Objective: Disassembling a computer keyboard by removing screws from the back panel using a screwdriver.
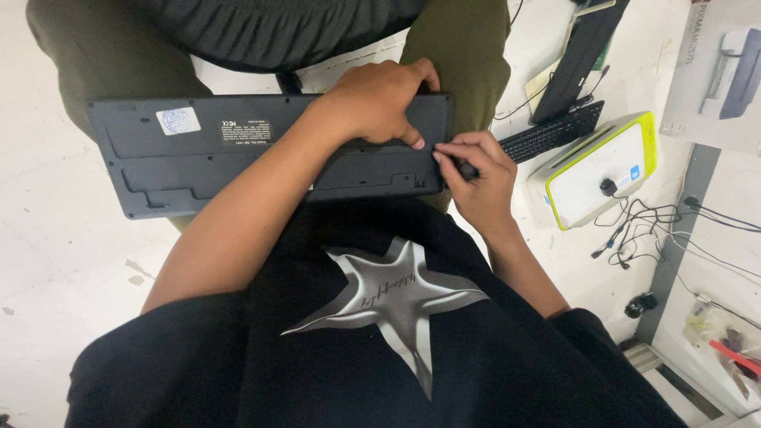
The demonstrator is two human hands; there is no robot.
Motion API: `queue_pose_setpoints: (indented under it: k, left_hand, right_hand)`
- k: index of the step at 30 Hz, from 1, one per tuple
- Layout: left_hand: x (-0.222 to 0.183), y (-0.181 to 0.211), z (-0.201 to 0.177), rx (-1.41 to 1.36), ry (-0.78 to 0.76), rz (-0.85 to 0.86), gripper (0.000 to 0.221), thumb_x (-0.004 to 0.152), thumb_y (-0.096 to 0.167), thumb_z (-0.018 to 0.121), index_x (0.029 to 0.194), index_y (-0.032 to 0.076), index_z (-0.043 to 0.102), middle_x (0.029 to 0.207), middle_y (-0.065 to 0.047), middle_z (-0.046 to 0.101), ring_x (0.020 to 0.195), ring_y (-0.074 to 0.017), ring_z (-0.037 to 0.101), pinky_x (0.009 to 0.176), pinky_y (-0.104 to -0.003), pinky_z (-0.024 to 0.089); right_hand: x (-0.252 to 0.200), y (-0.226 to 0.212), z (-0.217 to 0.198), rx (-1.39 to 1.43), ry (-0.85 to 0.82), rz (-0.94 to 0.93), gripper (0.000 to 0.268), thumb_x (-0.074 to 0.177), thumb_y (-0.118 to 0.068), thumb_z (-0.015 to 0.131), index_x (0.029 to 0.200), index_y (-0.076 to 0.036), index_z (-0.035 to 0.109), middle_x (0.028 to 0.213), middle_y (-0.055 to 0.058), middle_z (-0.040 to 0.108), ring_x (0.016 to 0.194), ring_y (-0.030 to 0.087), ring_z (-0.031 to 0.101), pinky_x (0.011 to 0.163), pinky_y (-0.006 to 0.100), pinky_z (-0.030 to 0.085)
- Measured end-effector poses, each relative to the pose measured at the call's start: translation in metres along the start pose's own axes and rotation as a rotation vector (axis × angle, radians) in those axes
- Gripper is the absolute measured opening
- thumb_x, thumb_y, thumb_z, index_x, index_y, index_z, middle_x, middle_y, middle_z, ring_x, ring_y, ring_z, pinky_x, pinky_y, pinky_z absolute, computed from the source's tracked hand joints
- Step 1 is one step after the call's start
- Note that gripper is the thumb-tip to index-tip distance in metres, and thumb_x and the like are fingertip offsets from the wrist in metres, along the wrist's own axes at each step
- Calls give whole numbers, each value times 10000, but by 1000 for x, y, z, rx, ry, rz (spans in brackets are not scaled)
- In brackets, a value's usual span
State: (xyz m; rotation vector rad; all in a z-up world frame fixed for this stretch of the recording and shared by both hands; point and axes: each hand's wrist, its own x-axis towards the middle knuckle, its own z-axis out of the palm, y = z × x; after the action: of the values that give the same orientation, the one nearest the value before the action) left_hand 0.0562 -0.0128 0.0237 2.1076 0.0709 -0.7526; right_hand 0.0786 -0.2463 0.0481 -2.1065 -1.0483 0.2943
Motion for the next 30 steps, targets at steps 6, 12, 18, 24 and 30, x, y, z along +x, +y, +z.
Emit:
queue_pose_setpoints:
  k: [6, 12, 18, 24, 30]
  left_hand:
    - [1, -2, 2, 5, 15, 13, 744, 774, 446, 879, 1356, 223, 473, 1027, -71, 693, 976, -309, 645, 710, -484, 466]
    - [-3, 1, 0, -6, 19, -4, 743, 772, 441, 884, 1361, 234, 481, 1091, -59, 694, 1012, -317, 653, 754, -485, 475]
    - [0, -3, 4, 1, 29, 14, 767, 769, 447, 881, 1382, 232, 472, 1201, -42, 675, 1085, -310, 632, 779, -496, 474]
    - [-2, -1, 2, 1, 18, 13, 730, 788, 447, 866, 1362, 224, 473, 1162, -43, 680, 1055, -301, 641, 747, -481, 480]
    - [0, -3, 4, -3, 25, 8, 770, 773, 445, 879, 1385, 231, 464, 1119, -56, 690, 1050, -313, 646, 752, -489, 481]
  right_hand:
    - [3, 1, -5, -32, -90, 1, 84, 983, -24, 788, 1062, -16, 761, 1010, 105, 641, 900, 219, 653, 795, 311, 509]
    - [4, -3, -7, -217, -125, -130, 76, 1018, -37, 727, 1086, -5, 715, 1045, 122, 612, 912, 253, 659, 738, 331, 510]
    - [8, -7, -12, -311, -242, -93, 72, 1072, -61, 642, 1135, -33, 664, 1100, 115, 563, 947, 273, 637, 693, 372, 502]
    - [13, -11, -13, -313, -229, -118, 59, 1051, -28, 692, 1107, -29, 676, 1076, 110, 577, 913, 267, 642, 700, 361, 506]
    - [13, -10, -12, -241, -222, -103, 53, 1046, -36, 704, 1088, -7, 689, 1042, 116, 649, 902, 263, 662, 763, 350, 519]
